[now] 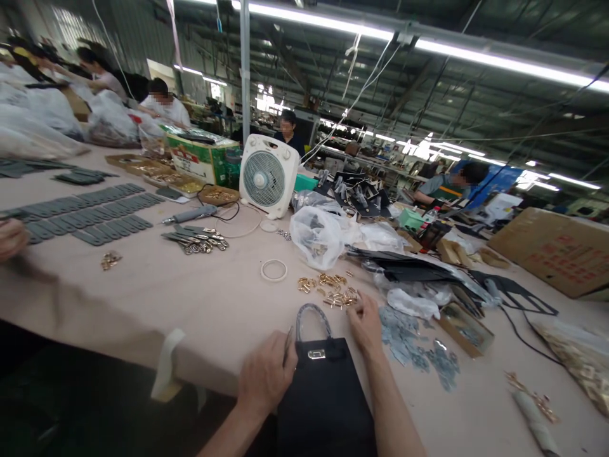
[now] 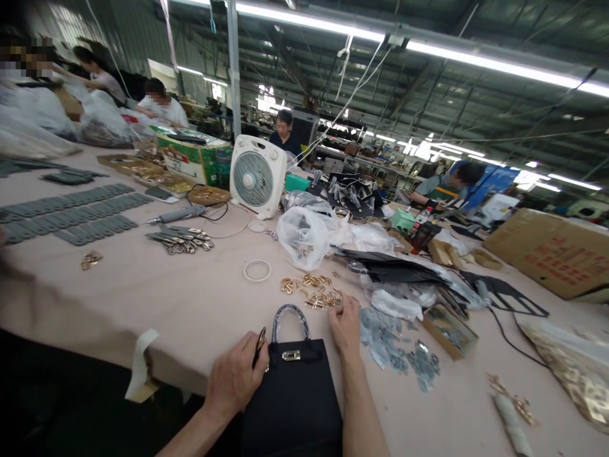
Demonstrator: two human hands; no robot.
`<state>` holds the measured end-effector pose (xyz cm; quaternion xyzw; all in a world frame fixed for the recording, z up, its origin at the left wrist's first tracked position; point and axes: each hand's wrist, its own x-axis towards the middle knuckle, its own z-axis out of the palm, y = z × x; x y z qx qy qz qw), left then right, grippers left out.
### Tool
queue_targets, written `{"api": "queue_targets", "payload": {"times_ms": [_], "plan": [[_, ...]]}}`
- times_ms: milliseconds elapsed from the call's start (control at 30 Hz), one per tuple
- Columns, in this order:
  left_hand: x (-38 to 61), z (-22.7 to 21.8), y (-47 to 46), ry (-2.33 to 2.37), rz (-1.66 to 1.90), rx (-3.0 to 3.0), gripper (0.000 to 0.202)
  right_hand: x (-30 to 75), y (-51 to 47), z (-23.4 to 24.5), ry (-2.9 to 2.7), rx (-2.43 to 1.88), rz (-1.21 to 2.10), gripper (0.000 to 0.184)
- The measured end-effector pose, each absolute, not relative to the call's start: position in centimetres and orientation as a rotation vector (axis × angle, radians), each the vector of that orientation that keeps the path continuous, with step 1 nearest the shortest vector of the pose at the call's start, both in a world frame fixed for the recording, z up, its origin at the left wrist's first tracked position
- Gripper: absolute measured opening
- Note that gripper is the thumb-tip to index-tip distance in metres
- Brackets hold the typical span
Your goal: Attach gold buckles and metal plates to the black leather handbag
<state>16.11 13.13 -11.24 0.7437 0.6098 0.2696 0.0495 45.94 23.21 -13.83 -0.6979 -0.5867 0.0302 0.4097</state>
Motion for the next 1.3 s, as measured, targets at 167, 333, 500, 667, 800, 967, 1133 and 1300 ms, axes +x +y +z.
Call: {"api": "queue_targets", "payload": {"times_ms": [167,333,500,667,800,967,1133,1300], "plan": [[16.0,-11.0,13.1,1.838,0.838,2.263,0.027,46.7,25.1,-12.9,-1.476,-1.866,0.192,0.046],[16.0,-11.1,13.1,1.838,0.824,2.249,0.027,46.5,25.3,-12.5,-1.402,-1.800,0.201,0.041],[16.0,-10.8,12.9,1.836,0.754,2.219,0.026,46.1,23.7,-11.9,-1.152,-1.671,0.219,0.055],[16.1,-11.1,12.9,1.761,0.944,2.057,0.024,46.7,20.9,-10.1,-1.014,-1.512,0.321,0.060],[15.8,-11.5,13.3,1.669,1.229,1.898,0.059,46.3,17.8,-8.0,-0.923,-1.362,0.379,0.055],[15.5,-10.2,13.9,1.472,1.369,2.225,0.041,43.6,12.5,-7.1,-0.932,-1.319,0.720,0.048],[17.8,-7.7,14.3,1.096,0.742,2.588,0.016,41.2,8.3,-10.1,-1.046,-1.440,0.934,0.057],[21.4,-6.3,15.1,1.271,0.386,2.416,0.026,40.8,7.5,-11.8,-1.084,-1.556,0.813,0.058]]}}
